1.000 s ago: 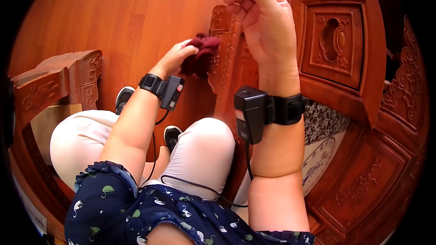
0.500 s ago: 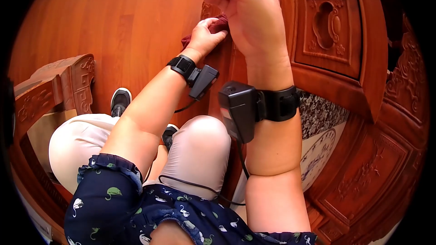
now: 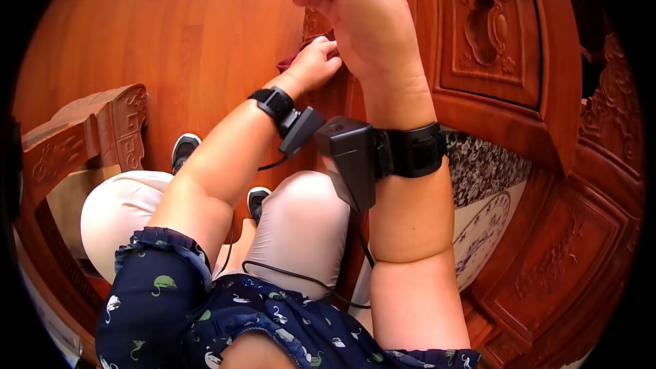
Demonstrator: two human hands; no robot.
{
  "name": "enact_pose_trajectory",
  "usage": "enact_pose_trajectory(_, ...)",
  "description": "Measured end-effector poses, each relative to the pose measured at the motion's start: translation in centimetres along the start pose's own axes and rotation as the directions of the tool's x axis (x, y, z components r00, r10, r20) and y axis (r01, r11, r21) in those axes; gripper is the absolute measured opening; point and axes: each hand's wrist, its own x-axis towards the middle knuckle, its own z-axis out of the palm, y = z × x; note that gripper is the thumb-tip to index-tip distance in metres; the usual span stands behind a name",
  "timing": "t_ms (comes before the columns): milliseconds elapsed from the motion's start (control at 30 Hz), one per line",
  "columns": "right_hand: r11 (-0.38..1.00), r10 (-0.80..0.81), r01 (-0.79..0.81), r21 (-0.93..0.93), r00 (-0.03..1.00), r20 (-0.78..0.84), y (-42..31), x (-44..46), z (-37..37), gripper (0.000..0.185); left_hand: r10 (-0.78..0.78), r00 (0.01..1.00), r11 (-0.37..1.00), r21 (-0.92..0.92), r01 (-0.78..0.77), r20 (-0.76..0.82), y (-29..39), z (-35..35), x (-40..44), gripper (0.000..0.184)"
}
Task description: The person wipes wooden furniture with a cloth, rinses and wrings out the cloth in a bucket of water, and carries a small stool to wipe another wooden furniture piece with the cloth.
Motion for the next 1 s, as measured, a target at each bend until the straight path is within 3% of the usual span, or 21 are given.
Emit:
enact_pose_trajectory(33,1.000,0.001,-0.001,0.001,1.000,0.005,0.1,0.0,0.0,0.023,-0.002,1.000,1.000,0.001,0.002,-0.005,-0.1,0.1,0.1,0.035)
enact_pose_trajectory(133,0.999,-0.030,0.030,-0.043,1.000,0.009,0.2,0.2,-0.6,0.023,-0.111,0.958,0.986,-0.094,0.140,0.264,0.1,-0.2,0.1,0.023)
enact_pose_trajectory(167,0.997,-0.038,0.041,-0.060,0.998,0.047,0.1,0.4,-1.0,0.025,-0.143,0.920,0.967,-0.148,0.209,0.364,-0.3,-0.1,-0.6,0.029)
enact_pose_trajectory(233,0.996,-0.053,0.059,-0.072,0.995,0.087,0.1,0.5,-1.1,0.027,-0.107,0.935,0.946,-0.256,0.200,0.338,0.1,0.0,-3.3,0.022)
enact_pose_trajectory(300,0.997,-0.039,0.044,-0.062,0.996,0.078,0.2,0.3,-1.1,0.025,-0.162,0.737,0.942,-0.120,0.313,0.657,1.5,-2.6,-4.7,0.024)
enact_pose_trajectory(333,0.996,-0.043,0.046,-0.075,0.998,0.037,0.2,0.3,-1.0,0.025,-0.213,0.692,0.918,-0.100,0.383,0.690,1.0,-2.4,-5.2,0.025)
enact_pose_trajectory(367,0.996,-0.046,0.049,-0.076,0.998,0.039,0.1,0.3,-1.0,0.025,-0.211,0.694,0.920,-0.100,0.379,0.688,0.8,-2.6,-5.2,0.025)
enact_pose_trajectory(433,0.995,-0.034,0.037,-0.090,0.999,0.041,0.1,0.2,-0.9,0.025,-0.353,0.763,0.790,-0.263,0.553,0.542,0.7,-2.8,-5.5,0.028)
enact_pose_trajectory(467,0.995,-0.032,0.035,-0.092,0.999,0.040,0.2,0.1,-1.0,0.025,-0.277,0.838,0.712,-0.485,0.508,0.471,0.8,-2.6,-5.9,0.030)
enact_pose_trajectory(500,0.993,-0.048,0.053,-0.101,0.997,0.052,0.2,0.0,-0.9,0.025,-0.277,0.837,0.711,-0.485,0.509,0.472,1.4,-3.1,-5.8,0.030)
enact_pose_trajectory(567,0.991,-0.063,0.071,-0.112,0.996,0.070,0.3,0.0,-0.7,0.025,-0.115,0.771,0.843,-0.349,0.409,0.626,2.5,-4.4,-5.3,0.036)
enact_pose_trajectory(600,0.992,-0.061,0.068,-0.109,0.996,0.068,0.3,0.1,-0.8,0.025,-0.002,0.795,0.891,-0.360,0.277,0.606,2.4,-3.7,-5.3,0.039)
enact_pose_trajectory(633,0.992,-0.057,0.064,-0.107,0.996,0.066,0.3,0.1,-0.8,0.025,-0.054,0.742,0.960,-0.171,0.224,0.668,2.1,-3.3,-4.9,0.042)
enact_pose_trajectory(700,0.995,-0.055,0.059,-0.075,0.997,0.054,0.3,0.1,-0.6,0.023,-0.190,0.727,0.982,0.140,0.130,0.659,2.0,-2.6,-4.1,0.036)
enact_pose_trajectory(733,0.998,-0.058,0.059,-0.039,0.998,0.036,0.2,0.1,-0.6,0.020,-0.188,0.728,0.982,0.135,0.131,0.659,1.9,-2.1,-4.1,0.036)
enact_pose_trajectory(800,0.997,-0.052,0.053,-0.051,0.998,0.022,0.0,0.0,-0.3,0.021,-0.184,0.904,0.982,0.108,0.154,0.385,1.5,-1.1,-3.7,0.034)
enact_pose_trajectory(833,0.997,-0.043,0.043,-0.058,0.999,0.008,0.0,-0.1,-0.2,0.021,-0.185,0.906,0.982,0.105,0.157,0.381,1.3,-0.7,-3.2,0.034)
enact_pose_trajectory(900,0.998,-0.037,0.037,-0.042,0.999,0.006,-0.2,-0.2,-0.1,0.022,-0.191,0.977,0.981,0.045,0.187,0.100,1.0,-0.3,-2.0,0.032)
enact_pose_trajectory(1000,0.998,-0.049,0.048,0.026,0.999,0.005,-0.7,-0.1,-0.5,0.023,-0.142,0.988,0.990,0.027,0.140,0.063,1.2,-0.3,-0.3,0.031)
